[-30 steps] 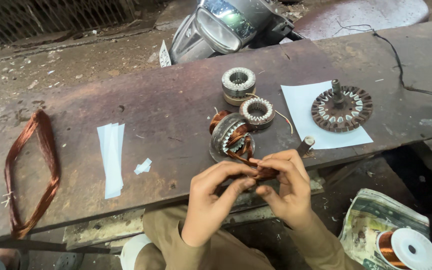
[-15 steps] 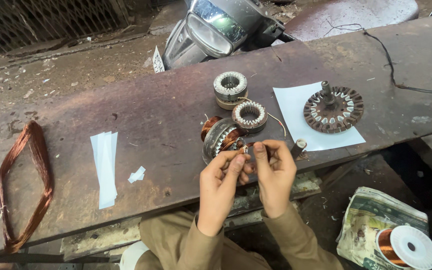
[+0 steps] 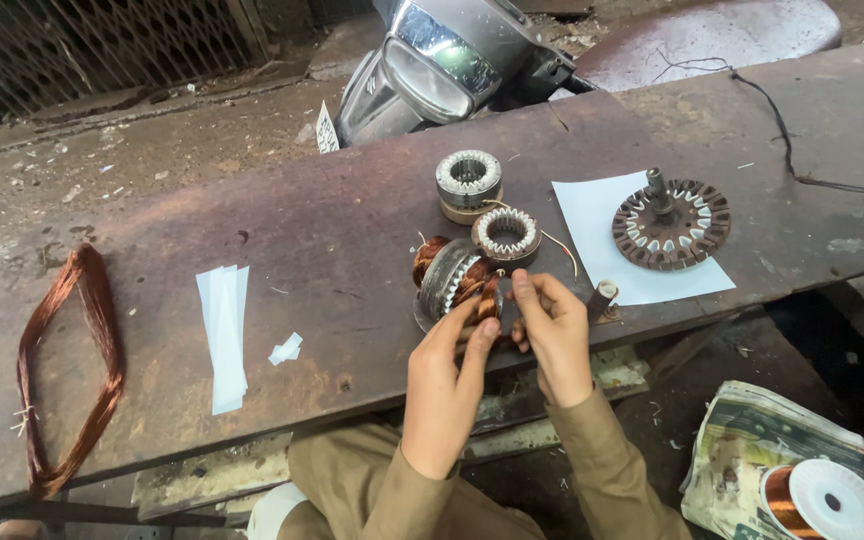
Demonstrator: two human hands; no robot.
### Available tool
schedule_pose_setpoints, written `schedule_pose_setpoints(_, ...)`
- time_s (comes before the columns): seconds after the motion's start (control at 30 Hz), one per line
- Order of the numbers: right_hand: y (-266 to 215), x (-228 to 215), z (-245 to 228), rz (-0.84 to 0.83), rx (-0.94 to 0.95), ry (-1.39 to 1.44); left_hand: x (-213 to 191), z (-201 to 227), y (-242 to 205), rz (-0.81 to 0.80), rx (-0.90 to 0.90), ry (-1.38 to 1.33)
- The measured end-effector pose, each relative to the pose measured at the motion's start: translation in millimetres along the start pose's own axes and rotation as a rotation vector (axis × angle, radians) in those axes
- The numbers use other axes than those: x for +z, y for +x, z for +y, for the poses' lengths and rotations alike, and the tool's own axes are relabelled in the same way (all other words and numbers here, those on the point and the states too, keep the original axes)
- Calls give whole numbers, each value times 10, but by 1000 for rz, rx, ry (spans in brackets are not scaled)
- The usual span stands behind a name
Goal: The person winds copper wire by hand around the slots of a motor armature core. They repeatedly insert small white insulating strips between wire layers to separate them. The person continues winding and inserting insulation throughout the clip.
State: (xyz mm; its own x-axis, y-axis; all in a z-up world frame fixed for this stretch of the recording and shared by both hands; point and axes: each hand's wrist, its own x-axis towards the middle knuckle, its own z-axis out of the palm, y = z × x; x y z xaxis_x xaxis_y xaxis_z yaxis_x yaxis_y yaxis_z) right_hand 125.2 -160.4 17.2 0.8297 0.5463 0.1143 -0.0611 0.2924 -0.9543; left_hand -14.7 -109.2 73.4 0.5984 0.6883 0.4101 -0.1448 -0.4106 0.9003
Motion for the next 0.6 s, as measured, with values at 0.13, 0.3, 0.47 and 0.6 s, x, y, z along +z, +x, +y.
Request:
schedule_pose_setpoints(0.13, 41, -50, -66, -80, 7, -151, -118, 16, -21, 57, 42, 141)
schedule_pose_setpoints(0.3, 21, 94, -138, -43, -217, -454, -465, -291, 134, 360, -122, 127)
schedule_pose_setpoints(0.47, -43, 240, -219, 138, -488, -922, -832, -913, 989, -90, -71, 149)
schedule_pose_setpoints(0.6, -45, 315, -285, 151, -552, -1035, -863, -1241, 1557, -640, -335, -5)
